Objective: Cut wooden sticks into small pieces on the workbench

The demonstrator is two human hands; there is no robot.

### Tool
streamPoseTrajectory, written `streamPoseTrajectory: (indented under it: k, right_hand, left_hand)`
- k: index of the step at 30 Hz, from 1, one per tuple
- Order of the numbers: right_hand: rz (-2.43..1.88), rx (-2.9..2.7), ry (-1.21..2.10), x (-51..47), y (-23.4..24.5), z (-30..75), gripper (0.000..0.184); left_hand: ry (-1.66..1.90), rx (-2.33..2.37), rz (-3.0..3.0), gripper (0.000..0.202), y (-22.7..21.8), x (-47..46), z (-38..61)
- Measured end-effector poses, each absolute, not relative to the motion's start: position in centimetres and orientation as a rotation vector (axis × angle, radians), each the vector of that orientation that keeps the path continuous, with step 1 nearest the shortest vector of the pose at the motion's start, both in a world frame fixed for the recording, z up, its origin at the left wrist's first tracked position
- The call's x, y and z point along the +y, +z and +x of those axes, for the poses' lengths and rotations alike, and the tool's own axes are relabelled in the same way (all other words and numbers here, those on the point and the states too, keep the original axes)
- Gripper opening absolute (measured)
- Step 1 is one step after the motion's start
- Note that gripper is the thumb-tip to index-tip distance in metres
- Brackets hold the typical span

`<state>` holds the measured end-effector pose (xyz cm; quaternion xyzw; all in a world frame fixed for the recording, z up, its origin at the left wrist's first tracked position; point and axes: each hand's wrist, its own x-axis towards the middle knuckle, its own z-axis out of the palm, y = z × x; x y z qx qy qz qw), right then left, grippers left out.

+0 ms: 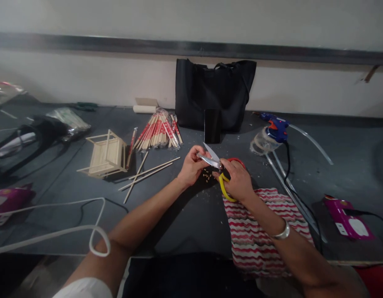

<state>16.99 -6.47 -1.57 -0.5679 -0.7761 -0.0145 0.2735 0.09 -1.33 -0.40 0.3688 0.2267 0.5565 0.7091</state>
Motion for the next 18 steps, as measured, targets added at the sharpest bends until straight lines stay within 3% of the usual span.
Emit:
streamPoseTrajectory:
  k: [18]
  right_hand:
    - [-1.605,-2.09,-0.105,-6.44,-1.67,17.2,0.038]
  left_hand:
    - [1.257,0.525,0.78,0.054,-1.12,-1.14,0.23]
